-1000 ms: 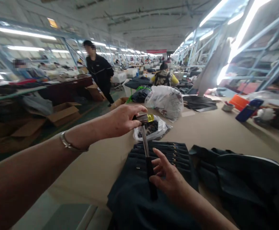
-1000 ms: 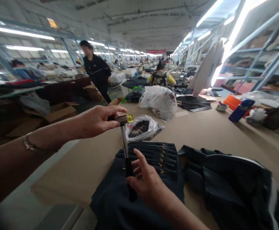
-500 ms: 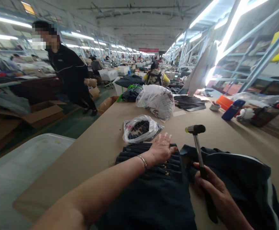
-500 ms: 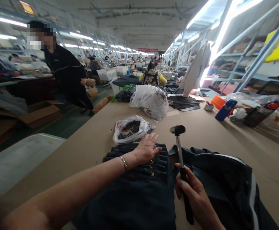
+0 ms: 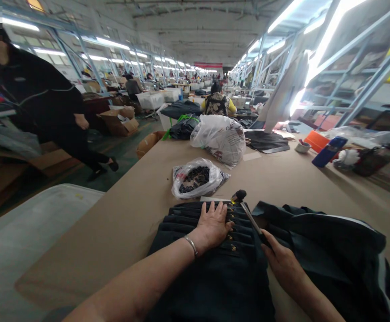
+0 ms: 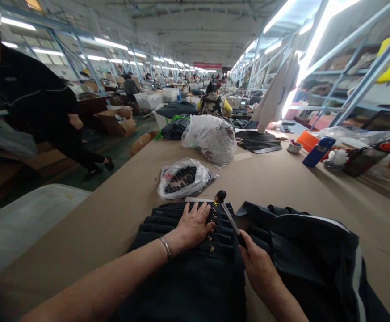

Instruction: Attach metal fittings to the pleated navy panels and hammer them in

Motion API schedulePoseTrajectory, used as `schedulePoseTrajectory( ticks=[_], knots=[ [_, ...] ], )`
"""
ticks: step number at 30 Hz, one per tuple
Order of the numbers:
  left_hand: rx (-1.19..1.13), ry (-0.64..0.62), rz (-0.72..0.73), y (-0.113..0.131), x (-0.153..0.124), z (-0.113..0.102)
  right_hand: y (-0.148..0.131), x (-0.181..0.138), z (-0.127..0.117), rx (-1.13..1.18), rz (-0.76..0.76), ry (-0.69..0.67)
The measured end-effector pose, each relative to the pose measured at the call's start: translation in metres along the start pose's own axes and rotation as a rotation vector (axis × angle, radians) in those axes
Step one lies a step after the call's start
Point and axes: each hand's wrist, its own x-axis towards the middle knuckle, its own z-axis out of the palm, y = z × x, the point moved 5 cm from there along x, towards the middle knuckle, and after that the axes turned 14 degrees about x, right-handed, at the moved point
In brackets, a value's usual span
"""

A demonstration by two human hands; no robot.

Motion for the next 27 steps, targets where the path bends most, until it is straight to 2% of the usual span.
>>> schedulePoseTrajectory(
  ticks=[7,9,13,14,19,21,24,26,27],
  knots=[
    [-0.008,0.017,0.033,-0.005,-0.007,0.005,0.006,0.010,-0.009,-0.135,0.155,-0.070],
    [-0.005,0.014,0.034,-0.004,-0.007,0.004,-0.002,0.006,-0.014,-0.130,0.118,-0.049],
    [-0.013,0.036,0.033,-0.004,-0.008,0.002,-0.017,-0.002,-0.016,-0.128,-0.043,0.076],
    [-0.017,0.042,0.033,-0.004,-0.008,0.002,-0.017,-0.002,-0.014,-0.150,-0.040,0.074],
    [-0.031,0.039,0.026,-0.005,-0.008,0.004,-0.008,0.001,0.000,-0.239,0.164,-0.108],
    [-0.035,0.045,0.023,-0.004,-0.008,0.005,-0.012,-0.003,-0.002,-0.201,0.127,-0.056],
    [-0.038,0.038,0.024,-0.004,-0.008,0.007,-0.016,-0.014,-0.007,-0.155,0.002,0.101],
    [-0.048,0.004,0.028,-0.004,-0.007,0.008,-0.012,-0.020,-0.005,-0.154,-0.041,0.122],
    [-0.053,-0.016,0.029,-0.005,-0.006,0.008,-0.008,-0.021,-0.002,-0.165,-0.020,0.089]
  ],
)
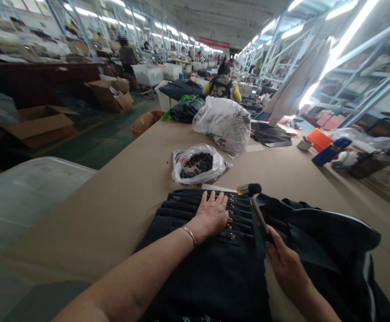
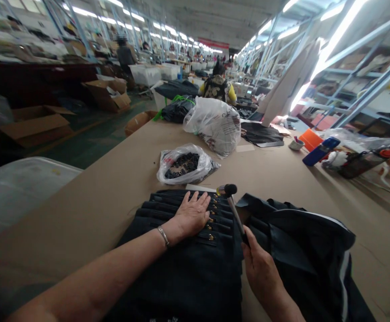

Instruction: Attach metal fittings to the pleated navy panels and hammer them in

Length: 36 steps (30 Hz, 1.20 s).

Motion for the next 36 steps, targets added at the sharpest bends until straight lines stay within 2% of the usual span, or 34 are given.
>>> schedulePoseTrajectory(
  ticks=[2,4,9,11,15,17,21,26,29,32,36],
  knots=[
    [-0.006,-0.028,0.001,0.000,0.001,0.000,0.008,-0.001,0.008,-0.022,0.081,-0.117],
    [-0.005,-0.029,0.001,-0.001,0.002,-0.002,0.010,-0.002,0.010,-0.028,0.135,-0.162],
    [-0.004,-0.029,0.003,0.000,0.002,-0.006,0.003,-0.016,-0.004,0.056,0.032,0.083],
    [-0.005,-0.035,0.006,0.000,0.001,-0.007,0.006,-0.020,-0.001,0.048,0.048,0.051],
    [-0.003,-0.057,0.012,0.000,0.000,-0.008,0.013,-0.021,0.003,-0.013,0.154,-0.125],
    [-0.004,-0.065,0.011,0.001,0.001,-0.009,0.010,-0.025,-0.002,-0.011,0.145,-0.095],
    [0.001,-0.062,0.009,0.001,0.001,-0.008,0.007,-0.038,-0.003,0.017,0.017,0.060],
    [0.018,-0.032,0.023,0.001,0.001,-0.004,0.018,-0.042,0.013,-0.100,0.045,-0.107],
    [0.024,-0.035,0.010,0.001,0.000,-0.002,0.014,-0.048,0.006,-0.022,0.067,-0.038],
    [0.031,-0.026,0.008,0.001,0.000,0.000,0.008,-0.059,0.006,0.005,0.019,0.026],
    [0.045,-0.017,0.017,0.000,0.003,0.002,0.020,-0.061,0.020,-0.178,0.193,-0.149]
  ],
)
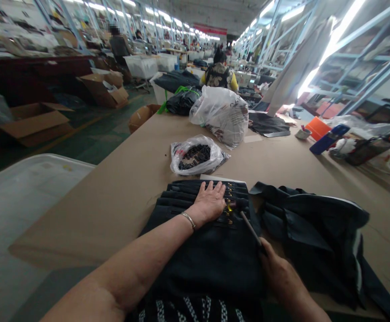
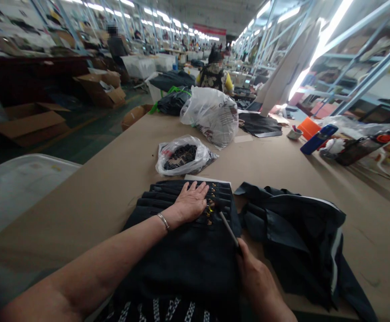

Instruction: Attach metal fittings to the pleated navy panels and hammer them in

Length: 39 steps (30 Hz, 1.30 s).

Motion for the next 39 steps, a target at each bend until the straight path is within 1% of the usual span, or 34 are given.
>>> schedulePoseTrajectory(
  ticks=[2,5,7,9,10,13,16,18,19,23,24,25,26,29,30,31,35,36,37,39],
  knots=[
    [-0.004,-0.022,0.002,-0.002,0.002,0.000,0.002,0.003,-0.002,-0.009,0.047,-0.042],
    [-0.034,-0.038,0.003,-0.003,-0.001,-0.009,-0.001,0.000,-0.013,0.086,0.024,0.000],
    [-0.039,0.007,0.010,0.000,-0.011,-0.019,-0.003,-0.008,-0.020,0.154,-0.013,0.059],
    [-0.028,0.057,0.051,0.008,-0.030,-0.028,-0.002,-0.018,-0.021,0.188,-0.049,0.095],
    [-0.023,0.058,0.084,0.013,-0.041,-0.029,0.001,-0.023,-0.020,0.186,-0.061,0.100],
    [-0.013,-0.013,0.166,0.025,-0.073,-0.021,0.011,-0.031,-0.010,0.143,-0.066,0.059],
    [0.002,-0.054,0.190,0.028,-0.090,-0.005,0.018,-0.031,-0.002,0.124,-0.050,0.016],
    [0.002,-0.041,0.191,0.026,-0.092,0.001,0.016,-0.030,-0.003,0.104,-0.066,0.036],
    [-0.001,-0.031,0.190,0.026,-0.092,0.003,0.012,-0.030,-0.005,0.095,-0.100,0.061],
    [-0.006,0.007,0.191,0.026,-0.090,0.000,-0.007,-0.034,-0.015,0.079,-0.321,0.220],
    [-0.005,0.008,0.186,0.026,-0.090,-0.002,-0.010,-0.034,-0.015,0.074,-0.349,0.228],
    [-0.006,0.003,0.181,0.026,-0.090,-0.004,-0.011,-0.032,-0.013,0.067,-0.344,0.203],
    [-0.010,-0.007,0.177,0.026,-0.091,-0.006,-0.010,-0.029,-0.009,0.060,-0.305,0.155],
    [-0.026,-0.038,0.172,0.027,-0.091,-0.010,-0.004,-0.021,0.001,0.054,-0.126,-0.010],
    [-0.027,-0.043,0.171,0.027,-0.091,-0.011,-0.002,-0.021,0.001,0.064,-0.098,-0.020],
    [-0.027,-0.047,0.169,0.027,-0.091,-0.011,-0.002,-0.023,0.000,0.078,-0.107,0.000],
    [-0.019,-0.034,0.172,0.027,-0.091,-0.008,0.001,-0.040,-0.009,0.107,-0.267,0.190],
    [-0.019,-0.028,0.175,0.027,-0.091,-0.007,0.003,-0.043,-0.009,0.099,-0.273,0.194],
    [-0.020,-0.023,0.178,0.027,-0.091,-0.007,0.007,-0.046,-0.007,0.081,-0.243,0.165],
    [-0.023,-0.024,0.178,0.027,-0.091,-0.006,0.014,-0.047,-0.003,0.041,-0.121,0.053]
  ],
)
